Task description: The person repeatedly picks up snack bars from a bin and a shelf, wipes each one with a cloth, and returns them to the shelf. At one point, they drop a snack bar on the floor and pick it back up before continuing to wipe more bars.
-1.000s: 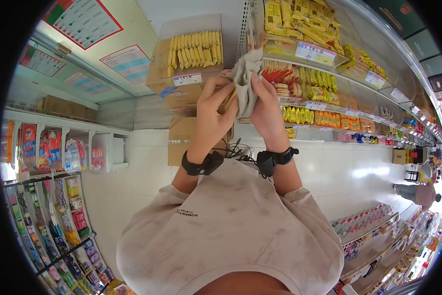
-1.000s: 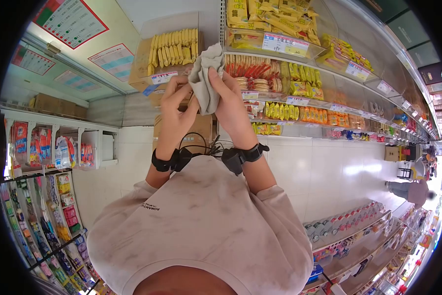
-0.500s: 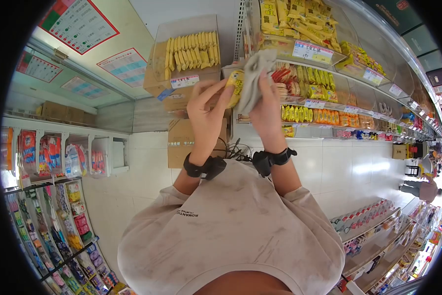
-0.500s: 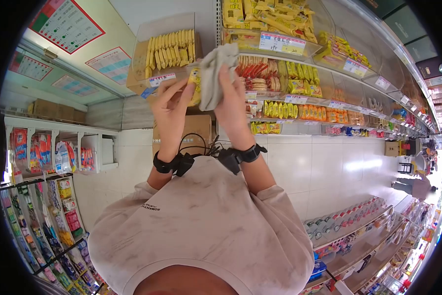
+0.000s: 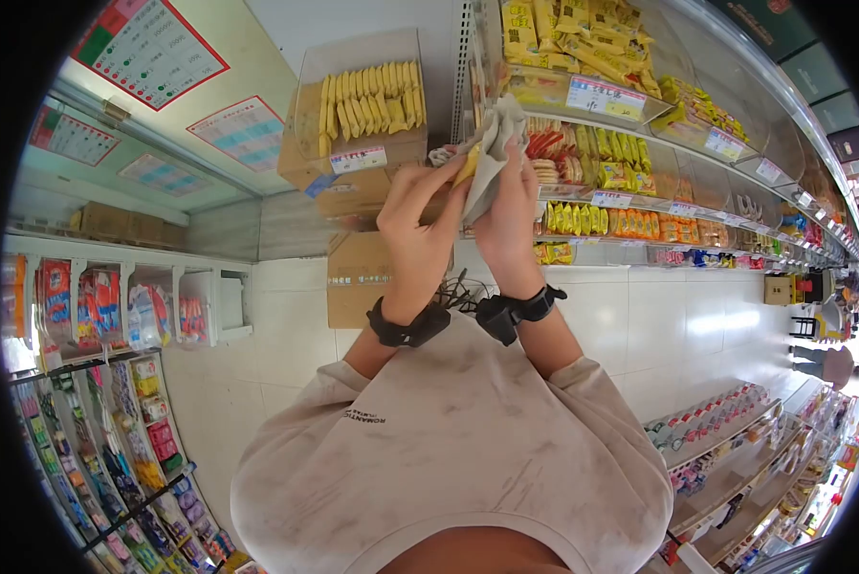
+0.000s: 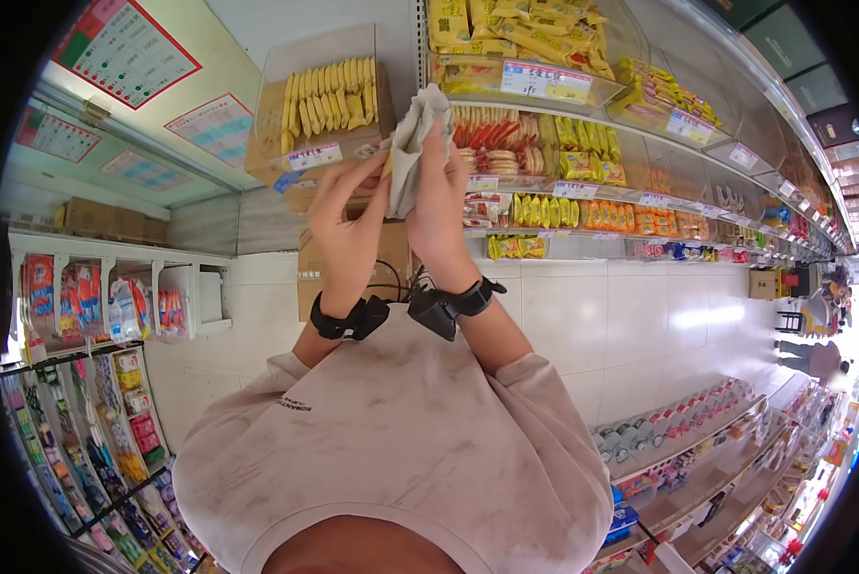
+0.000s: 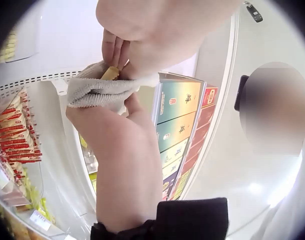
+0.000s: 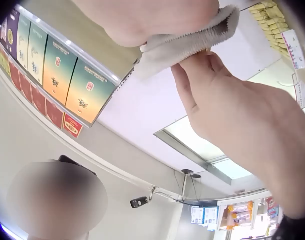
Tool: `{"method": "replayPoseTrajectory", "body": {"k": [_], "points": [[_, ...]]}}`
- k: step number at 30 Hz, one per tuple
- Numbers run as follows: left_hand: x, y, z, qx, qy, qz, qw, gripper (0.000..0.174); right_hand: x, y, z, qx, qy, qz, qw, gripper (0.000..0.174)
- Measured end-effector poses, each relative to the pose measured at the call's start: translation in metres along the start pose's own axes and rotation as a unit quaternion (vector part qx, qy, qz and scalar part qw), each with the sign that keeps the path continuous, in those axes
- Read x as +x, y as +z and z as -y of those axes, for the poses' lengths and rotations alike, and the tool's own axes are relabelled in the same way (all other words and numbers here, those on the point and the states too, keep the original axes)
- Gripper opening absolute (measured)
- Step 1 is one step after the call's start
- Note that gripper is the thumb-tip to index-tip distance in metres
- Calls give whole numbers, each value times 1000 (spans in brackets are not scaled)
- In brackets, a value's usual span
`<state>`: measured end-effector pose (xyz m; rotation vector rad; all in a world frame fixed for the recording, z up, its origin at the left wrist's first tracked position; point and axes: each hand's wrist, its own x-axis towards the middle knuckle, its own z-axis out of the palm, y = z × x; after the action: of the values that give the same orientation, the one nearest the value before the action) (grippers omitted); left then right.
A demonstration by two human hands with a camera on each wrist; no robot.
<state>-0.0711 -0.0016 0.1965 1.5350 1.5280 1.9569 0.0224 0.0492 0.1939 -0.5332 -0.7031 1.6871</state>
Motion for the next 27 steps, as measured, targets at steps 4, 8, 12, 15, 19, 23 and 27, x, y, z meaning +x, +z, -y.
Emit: {"method": "replayPoseTrajectory", "body": {"k": [4, 8, 12, 15, 19, 23, 27], "points": [[0, -9, 8, 18, -25, -17, 999, 26, -5, 1, -9, -188, -68, 23, 980, 27], [9, -9, 17, -81, -88, -2, 993, 21, 3, -23, 0, -336, -114, 50, 934, 26], [10, -15, 27, -188, -185, 101, 959, 21, -3, -30, -5, -444, -160, 53, 880, 28], [7, -13, 28, -187, -173, 107, 961, 23, 0, -34, 2, -474, -91, 28, 875, 32], [4, -10, 25, -192, -203, 61, 958, 23, 3, -36, -9, -392, -98, 42, 914, 34], [3, -13, 43, -285, -199, -2, 937, 25, -13, -10, 3, -304, 6, 80, 949, 34], [4, -19, 53, -337, -223, -31, 914, 27, -8, -17, 0, -311, 50, 102, 944, 36]]}}
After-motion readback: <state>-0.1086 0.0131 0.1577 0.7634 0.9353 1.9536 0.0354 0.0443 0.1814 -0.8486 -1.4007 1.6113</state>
